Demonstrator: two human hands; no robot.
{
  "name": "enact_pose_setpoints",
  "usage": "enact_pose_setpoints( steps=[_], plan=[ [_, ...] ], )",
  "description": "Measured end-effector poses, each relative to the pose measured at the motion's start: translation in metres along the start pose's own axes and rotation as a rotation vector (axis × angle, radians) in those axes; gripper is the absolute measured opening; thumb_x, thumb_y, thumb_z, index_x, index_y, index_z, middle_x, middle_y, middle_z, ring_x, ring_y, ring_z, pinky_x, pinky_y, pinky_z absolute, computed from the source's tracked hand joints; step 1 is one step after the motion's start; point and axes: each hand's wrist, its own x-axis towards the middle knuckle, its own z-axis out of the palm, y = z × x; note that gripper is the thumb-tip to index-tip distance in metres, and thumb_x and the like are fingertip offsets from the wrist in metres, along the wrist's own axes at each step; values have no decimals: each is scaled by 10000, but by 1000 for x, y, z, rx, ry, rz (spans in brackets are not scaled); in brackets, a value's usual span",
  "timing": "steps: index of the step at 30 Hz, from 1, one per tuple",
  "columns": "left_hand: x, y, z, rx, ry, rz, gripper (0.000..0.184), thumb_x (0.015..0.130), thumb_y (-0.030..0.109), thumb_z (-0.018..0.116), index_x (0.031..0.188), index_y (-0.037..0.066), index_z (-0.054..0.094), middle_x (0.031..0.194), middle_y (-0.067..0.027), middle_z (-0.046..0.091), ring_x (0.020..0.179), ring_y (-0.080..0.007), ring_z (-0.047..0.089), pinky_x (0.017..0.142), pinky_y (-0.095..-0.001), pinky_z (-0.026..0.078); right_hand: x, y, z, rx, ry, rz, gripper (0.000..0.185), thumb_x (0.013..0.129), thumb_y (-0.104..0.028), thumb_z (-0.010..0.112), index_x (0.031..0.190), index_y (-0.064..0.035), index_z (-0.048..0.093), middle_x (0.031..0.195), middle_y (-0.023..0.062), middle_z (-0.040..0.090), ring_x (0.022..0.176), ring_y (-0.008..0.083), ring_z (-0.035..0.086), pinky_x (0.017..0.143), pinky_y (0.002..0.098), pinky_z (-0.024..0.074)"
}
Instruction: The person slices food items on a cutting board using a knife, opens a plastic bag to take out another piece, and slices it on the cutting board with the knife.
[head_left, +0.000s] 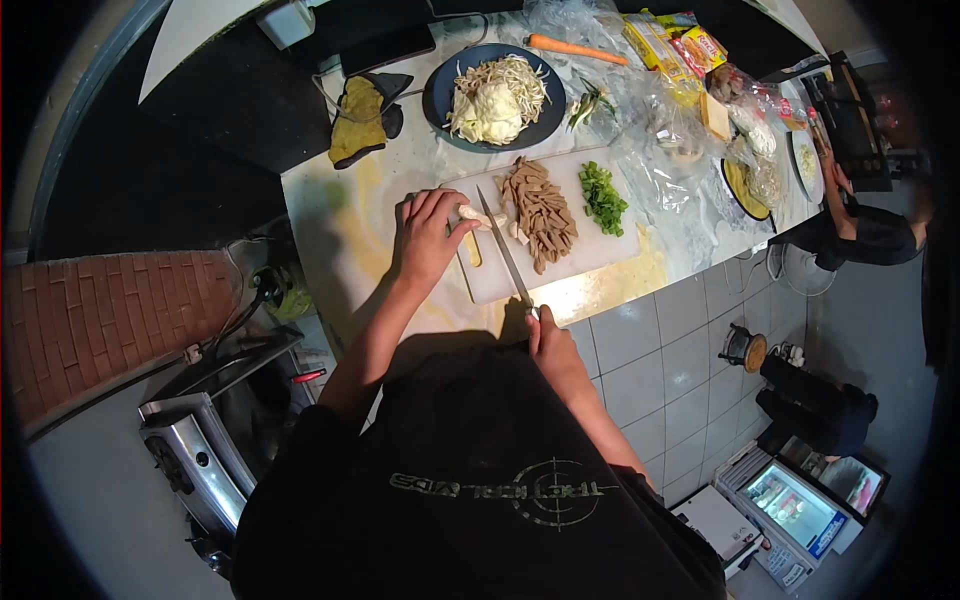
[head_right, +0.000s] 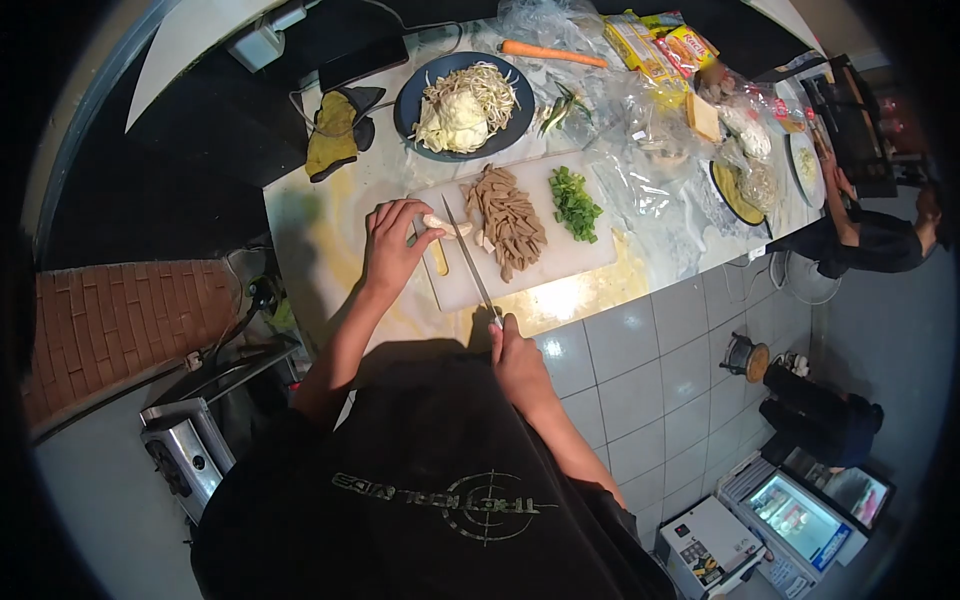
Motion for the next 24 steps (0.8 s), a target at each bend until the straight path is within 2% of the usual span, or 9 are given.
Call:
enact_pose_setpoints(
  steps=[9, 12, 13, 18, 19, 24],
  plan=[
    [11, -5, -8, -5, 61, -74, 301, 803, 199, 775, 1042, 101, 623, 1054, -39, 642, 1043, -274, 577, 925, -411, 386, -4, 12, 0, -16, 25, -48, 344, 1060, -333, 419, 1037, 5, 475, 691, 324, 606, 731, 547, 596, 622, 611, 478],
    [15, -2, -9, -5, 48, -28, 358, 810, 189, 765, 1131, 119, 623, 1186, -60, 582, 1140, -283, 523, 972, -411, 373, -21, 8, -14, 22, 27, -17, 324, 1059, -319, 434, 1038, 0, 486, 675, 319, 596, 719, 545, 587, 599, 609, 450],
    [14, 2, -9, -5, 51, -25, 358, 810, 189, 765, 1131, 119, 623, 1186, -60, 582, 1140, -283, 523, 972, -411, 373, -26, 8, -18, 83, 43, 0, 316, 1059, -312, 439, 1038, 0, 491, 677, 318, 594, 714, 543, 583, 591, 603, 434],
    [-2, 30, -5, 94, 1, 140, 319, 814, 188, 744, 1110, 125, 641, 1319, -58, 502, 1242, -289, 444, 1002, -469, 334, -33, 6, -30, 180, 95, 57, 316, 1061, -302, 442, 1042, 7, 503, 673, 313, 590, 706, 539, 578, 570, 580, 402],
    [-5, 29, 3, 128, -6, 147, 288, 813, 191, 737, 1078, 115, 653, 1379, -61, 477, 1294, -291, 409, 1039, -488, 311, -33, 7, -30, 175, 103, 54, 316, 1061, -301, 444, 1051, 8, 508, 668, 311, 588, 703, 537, 576, 567, 574, 404],
    [-7, 30, 13, 152, -48, 128, 254, 800, 212, 752, 1023, 124, 670, 1405, -68, 471, 1307, -316, 405, 1088, -495, 258, -35, 10, -26, 174, 101, 29, 320, 1061, -301, 448, 1052, 10, 522, 657, 306, 584, 695, 533, 574, 562, 566, 402]
  ],
)
